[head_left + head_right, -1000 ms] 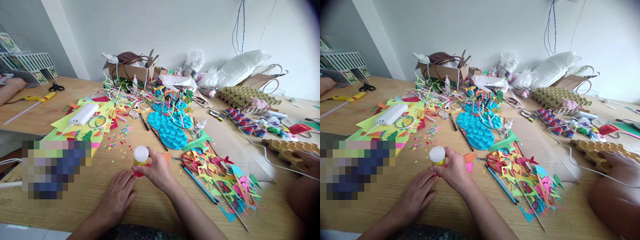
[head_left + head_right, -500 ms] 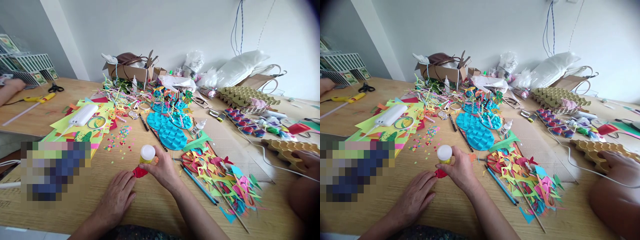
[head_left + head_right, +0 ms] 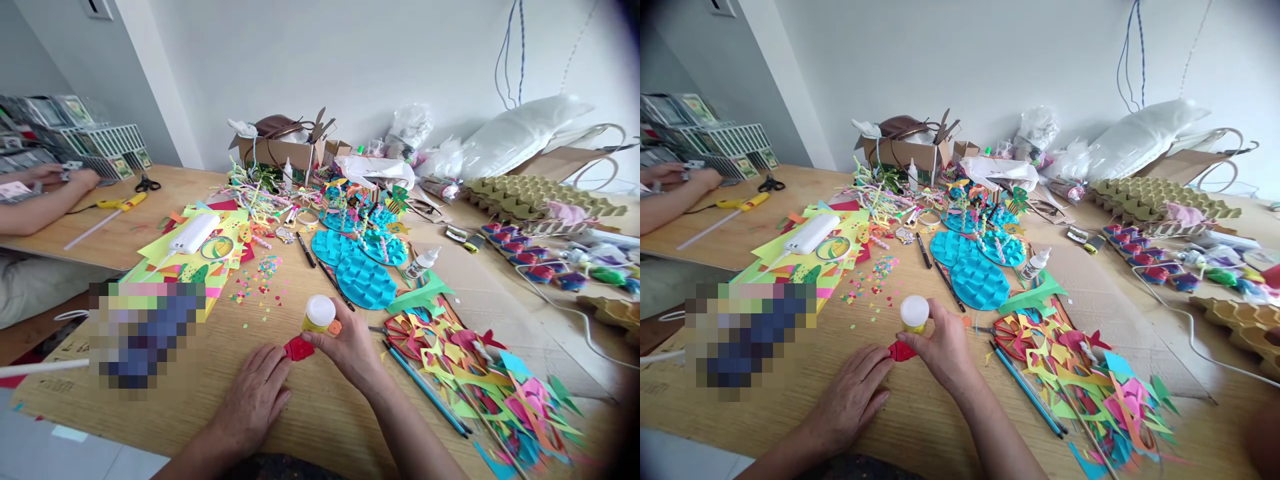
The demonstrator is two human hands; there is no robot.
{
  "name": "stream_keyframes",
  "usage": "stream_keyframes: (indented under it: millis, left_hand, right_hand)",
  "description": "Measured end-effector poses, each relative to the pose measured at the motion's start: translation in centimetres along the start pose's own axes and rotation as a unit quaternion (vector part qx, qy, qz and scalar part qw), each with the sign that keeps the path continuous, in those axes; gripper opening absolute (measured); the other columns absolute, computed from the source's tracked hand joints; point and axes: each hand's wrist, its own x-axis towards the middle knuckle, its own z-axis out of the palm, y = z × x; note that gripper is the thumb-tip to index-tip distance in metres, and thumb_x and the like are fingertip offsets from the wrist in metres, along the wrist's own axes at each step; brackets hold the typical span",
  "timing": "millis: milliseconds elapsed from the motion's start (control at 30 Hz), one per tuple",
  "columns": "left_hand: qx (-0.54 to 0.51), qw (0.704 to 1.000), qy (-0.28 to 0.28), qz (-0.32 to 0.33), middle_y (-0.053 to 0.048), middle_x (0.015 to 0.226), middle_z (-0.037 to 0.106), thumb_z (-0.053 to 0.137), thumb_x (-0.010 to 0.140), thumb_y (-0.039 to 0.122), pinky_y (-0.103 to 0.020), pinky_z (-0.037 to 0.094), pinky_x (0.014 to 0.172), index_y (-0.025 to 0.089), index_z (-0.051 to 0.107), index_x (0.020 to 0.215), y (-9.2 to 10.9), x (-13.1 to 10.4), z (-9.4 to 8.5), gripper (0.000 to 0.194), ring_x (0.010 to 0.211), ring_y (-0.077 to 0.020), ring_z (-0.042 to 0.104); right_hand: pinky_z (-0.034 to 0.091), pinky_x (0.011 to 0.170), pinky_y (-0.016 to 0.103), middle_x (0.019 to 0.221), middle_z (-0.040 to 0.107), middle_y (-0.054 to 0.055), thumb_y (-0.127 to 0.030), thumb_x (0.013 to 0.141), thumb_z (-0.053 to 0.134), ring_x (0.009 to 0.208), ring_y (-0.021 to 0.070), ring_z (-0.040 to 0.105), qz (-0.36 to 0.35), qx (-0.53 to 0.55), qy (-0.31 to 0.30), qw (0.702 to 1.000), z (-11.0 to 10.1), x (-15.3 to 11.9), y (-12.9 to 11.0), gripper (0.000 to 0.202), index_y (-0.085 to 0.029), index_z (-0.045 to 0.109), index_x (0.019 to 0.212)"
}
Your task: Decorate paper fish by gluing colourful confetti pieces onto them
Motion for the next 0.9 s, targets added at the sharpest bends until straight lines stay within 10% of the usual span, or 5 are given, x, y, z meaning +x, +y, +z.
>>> stream_keyframes:
  millis: [900]
  left_hand:
    - [-0.008,1.0,-0.004,-0.01,-0.008,0.113,0.053,0.05,0.076,0.017,-0.04,0.041,0.091,0.016,0.048,0.109,0.2,0.2,-0.2,0.033,0.104,-0.0217,0.048]
  right_hand:
    - [0.039,0.057,0.023,0.073,0.06,0.0,-0.037,0.065,0.064,0.068,0.0174,0.054,-0.01,0.008,0.019,1.0,-1.1,-1.2,0.2,0.026,-0.017,0.055,0.08]
